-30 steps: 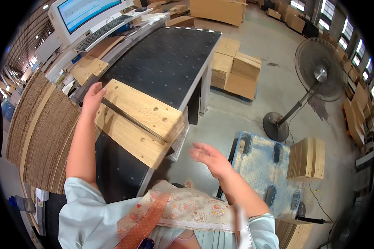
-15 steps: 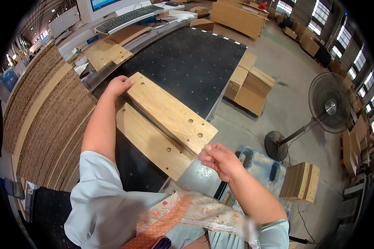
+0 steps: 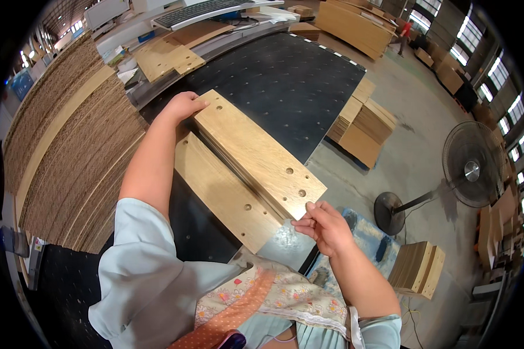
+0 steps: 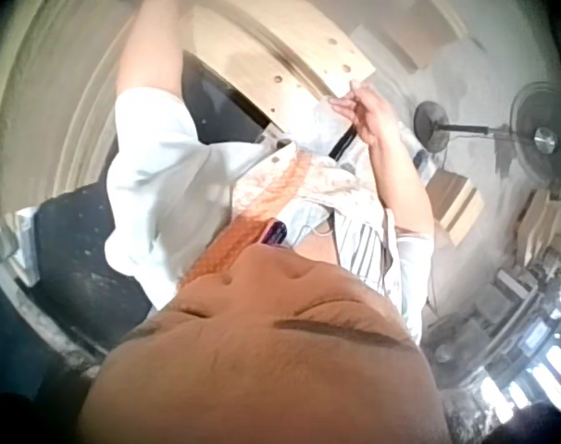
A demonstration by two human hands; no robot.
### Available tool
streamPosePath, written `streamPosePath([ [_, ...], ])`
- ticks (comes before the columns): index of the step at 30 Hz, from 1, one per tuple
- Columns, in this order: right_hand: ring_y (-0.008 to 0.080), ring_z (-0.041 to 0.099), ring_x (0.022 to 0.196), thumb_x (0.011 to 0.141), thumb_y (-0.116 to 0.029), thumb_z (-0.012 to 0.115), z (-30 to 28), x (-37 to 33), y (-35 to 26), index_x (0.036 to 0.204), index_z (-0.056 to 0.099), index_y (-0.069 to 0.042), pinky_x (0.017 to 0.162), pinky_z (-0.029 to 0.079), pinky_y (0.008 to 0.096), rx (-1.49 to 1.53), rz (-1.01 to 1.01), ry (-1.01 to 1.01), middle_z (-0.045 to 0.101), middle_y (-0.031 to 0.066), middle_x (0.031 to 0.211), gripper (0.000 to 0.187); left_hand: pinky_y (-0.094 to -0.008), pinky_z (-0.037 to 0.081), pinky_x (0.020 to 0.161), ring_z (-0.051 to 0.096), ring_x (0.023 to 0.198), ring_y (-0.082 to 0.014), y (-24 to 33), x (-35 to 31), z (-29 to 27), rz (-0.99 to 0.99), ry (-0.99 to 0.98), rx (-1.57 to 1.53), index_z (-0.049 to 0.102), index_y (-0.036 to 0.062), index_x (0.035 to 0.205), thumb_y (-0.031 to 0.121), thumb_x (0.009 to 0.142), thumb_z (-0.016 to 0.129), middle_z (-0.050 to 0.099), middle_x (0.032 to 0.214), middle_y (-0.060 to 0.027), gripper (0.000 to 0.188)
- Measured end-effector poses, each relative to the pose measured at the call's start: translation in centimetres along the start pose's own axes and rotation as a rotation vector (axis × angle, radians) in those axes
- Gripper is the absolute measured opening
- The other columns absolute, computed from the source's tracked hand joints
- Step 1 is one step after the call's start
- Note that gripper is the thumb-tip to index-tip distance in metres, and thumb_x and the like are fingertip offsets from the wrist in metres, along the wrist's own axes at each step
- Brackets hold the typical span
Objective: The person handles wood boards by moving them between a workstation and a pallet, picking up a board, turning it over to check different sides, and placing it onto a stack.
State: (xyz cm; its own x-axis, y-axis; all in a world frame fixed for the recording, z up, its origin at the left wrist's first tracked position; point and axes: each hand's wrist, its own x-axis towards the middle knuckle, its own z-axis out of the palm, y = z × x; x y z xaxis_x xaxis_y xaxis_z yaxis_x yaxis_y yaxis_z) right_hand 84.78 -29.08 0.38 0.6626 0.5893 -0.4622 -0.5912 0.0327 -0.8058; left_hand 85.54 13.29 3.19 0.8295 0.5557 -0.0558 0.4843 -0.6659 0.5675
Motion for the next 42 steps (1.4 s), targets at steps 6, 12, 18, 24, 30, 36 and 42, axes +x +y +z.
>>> streamPosePath([
  [6, 0.0244, 0.062, 0.072, 0.086, -0.026, 0.052, -2.3, -0.4, -0.5, 0.083, 0.047, -0.002, 0.064, 0.054, 0.0303, 0.012, -0.018, 0.063, 0.057, 0.0099, 0.074, 0.025, -0.0358, 0.044, 0.077, 0.058, 0.088, -0.0282, 1.7, -1.3, 0.0, -0.025, -0.058, 0.017, 0.063, -0.0012, 0.093, 0.043, 0.069, 0.064, 0.061, 0.097, -0.0173, 0.050],
  [12, 0.0222, 0.061, 0.072, 0.085, -0.034, 0.050, -3.1, -1.0, -0.9, 0.112, 0.045, 0.000, 0.064, 0.054, 0.0328, 0.002, 0.014, 0.073, 0.060, 0.0144, 0.091, 0.044, -0.0323, 0.043, 0.066, 0.057, 0.070, -0.0229, 2.0, -0.8, 2.1, -0.064, -0.049, -0.047, 0.062, -0.0009, 0.073, 0.042, 0.070, 0.063, 0.060, 0.072, -0.0129, 0.043],
  [18, 0.0212, 0.061, 0.071, 0.084, -0.033, 0.053, -3.0, -0.6, -0.8, 0.113, 0.044, 0.001, 0.063, 0.054, 0.0309, -0.018, -0.020, 0.066, 0.059, 0.0139, 0.093, 0.046, -0.0355, 0.045, 0.071, 0.059, 0.077, -0.0287, 2.4, -0.7, 1.8, -0.060, -0.107, -0.033, 0.065, 0.0010, 0.075, 0.048, 0.072, 0.058, 0.062, 0.083, -0.0174, 0.047],
  [24, 0.0185, 0.059, 0.078, 0.084, -0.030, 0.055, -2.3, -0.8, -0.2, 0.114, 0.042, 0.002, 0.064, 0.053, 0.0297, -0.028, -0.068, 0.099, 0.055, 0.0122, 0.099, 0.046, -0.0310, 0.040, 0.059, 0.052, 0.059, -0.0199, 2.5, -0.7, 2.4, -0.041, 0.015, -0.069, 0.061, -0.0017, 0.068, 0.041, 0.072, 0.063, 0.056, 0.062, -0.0102, 0.042],
  [30, 0.0224, 0.059, 0.087, 0.084, -0.029, 0.054, -1.0, -0.7, -0.1, 0.116, 0.041, 0.003, 0.070, 0.054, 0.0334, 0.073, -0.113, 0.046, 0.054, 0.0125, 0.105, 0.047, -0.0295, 0.039, 0.057, 0.048, 0.058, -0.0157, 1.7, -1.3, 1.5, -0.069, -0.008, -0.089, 0.061, -0.0013, 0.071, 0.037, 0.072, 0.063, 0.055, 0.062, -0.0069, 0.039],
  [36, 0.0237, 0.060, 0.086, 0.083, -0.030, 0.054, -4.1, -2.8, -1.2, 0.116, 0.043, 0.004, 0.068, 0.054, 0.0325, 0.148, -0.159, 0.000, 0.057, 0.0143, 0.103, 0.049, -0.0305, 0.039, 0.055, 0.049, 0.059, -0.0155, 7.0, -3.8, 0.7, -0.008, 0.024, -0.199, 0.060, 0.0003, 0.071, 0.038, 0.071, 0.064, 0.056, 0.064, -0.0071, 0.038],
  [42, 0.0298, 0.062, 0.083, 0.081, -0.029, 0.054, -11.2, -6.6, -0.5, 0.121, 0.035, 0.004, 0.066, 0.057, 0.0354, 0.254, -0.403, 0.067, 0.055, 0.0195, 0.104, 0.055, -0.0284, 0.035, 0.058, 0.044, 0.065, -0.0113, 16.6, -4.7, 2.8, 0.164, -0.125, -0.349, 0.055, 0.0052, 0.081, 0.036, 0.072, 0.065, 0.051, 0.070, -0.0021, 0.034],
])
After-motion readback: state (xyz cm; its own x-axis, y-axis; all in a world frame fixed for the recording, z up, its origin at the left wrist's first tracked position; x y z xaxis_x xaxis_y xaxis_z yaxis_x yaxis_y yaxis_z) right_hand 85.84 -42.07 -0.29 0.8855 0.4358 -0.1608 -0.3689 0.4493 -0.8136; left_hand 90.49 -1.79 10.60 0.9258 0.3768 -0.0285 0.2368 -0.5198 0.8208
